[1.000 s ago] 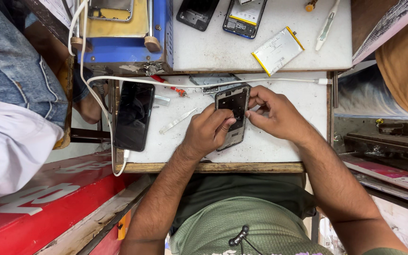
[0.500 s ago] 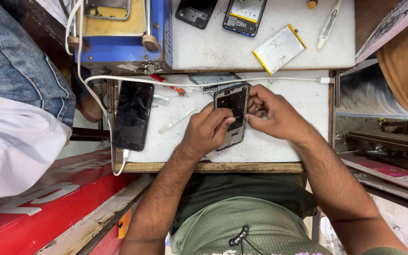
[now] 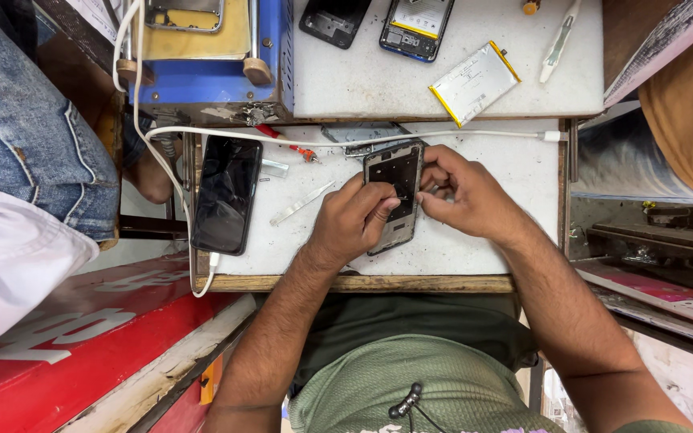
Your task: The person works at a repair bench disassembling a smartphone. They pry the frame away from the phone body, peel off the old screen assembly, press and align the frame and mid-plate, and handle small screws and components while reassembling the phone chassis by hand.
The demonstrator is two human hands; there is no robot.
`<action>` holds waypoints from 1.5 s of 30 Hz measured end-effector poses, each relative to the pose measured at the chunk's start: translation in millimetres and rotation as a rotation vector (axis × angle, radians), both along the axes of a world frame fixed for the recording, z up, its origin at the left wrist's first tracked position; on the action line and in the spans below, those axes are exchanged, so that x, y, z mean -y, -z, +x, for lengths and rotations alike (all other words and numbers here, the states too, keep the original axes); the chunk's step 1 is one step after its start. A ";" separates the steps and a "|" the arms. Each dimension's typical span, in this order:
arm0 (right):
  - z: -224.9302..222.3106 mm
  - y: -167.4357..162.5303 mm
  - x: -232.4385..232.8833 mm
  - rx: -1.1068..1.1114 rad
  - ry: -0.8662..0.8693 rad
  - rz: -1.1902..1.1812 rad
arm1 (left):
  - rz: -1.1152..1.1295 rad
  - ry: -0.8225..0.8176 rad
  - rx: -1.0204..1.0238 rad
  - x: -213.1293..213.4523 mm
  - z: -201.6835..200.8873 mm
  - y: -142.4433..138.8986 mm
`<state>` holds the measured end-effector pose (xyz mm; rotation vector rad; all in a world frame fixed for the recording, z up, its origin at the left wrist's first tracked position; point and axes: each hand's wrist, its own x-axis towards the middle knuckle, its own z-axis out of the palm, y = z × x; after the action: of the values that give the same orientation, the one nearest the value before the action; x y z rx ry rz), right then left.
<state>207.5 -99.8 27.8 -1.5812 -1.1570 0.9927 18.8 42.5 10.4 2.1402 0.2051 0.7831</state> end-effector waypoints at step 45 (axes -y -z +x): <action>-19.2 3.8 -3.1 0.565 0.122 0.134 | 0.373 -0.121 -0.137 29.9 -1.2 -54.6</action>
<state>188.3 -96.7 24.0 -1.8545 -1.4446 0.3799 17.7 12.6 65.1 2.5572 0.2802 0.7929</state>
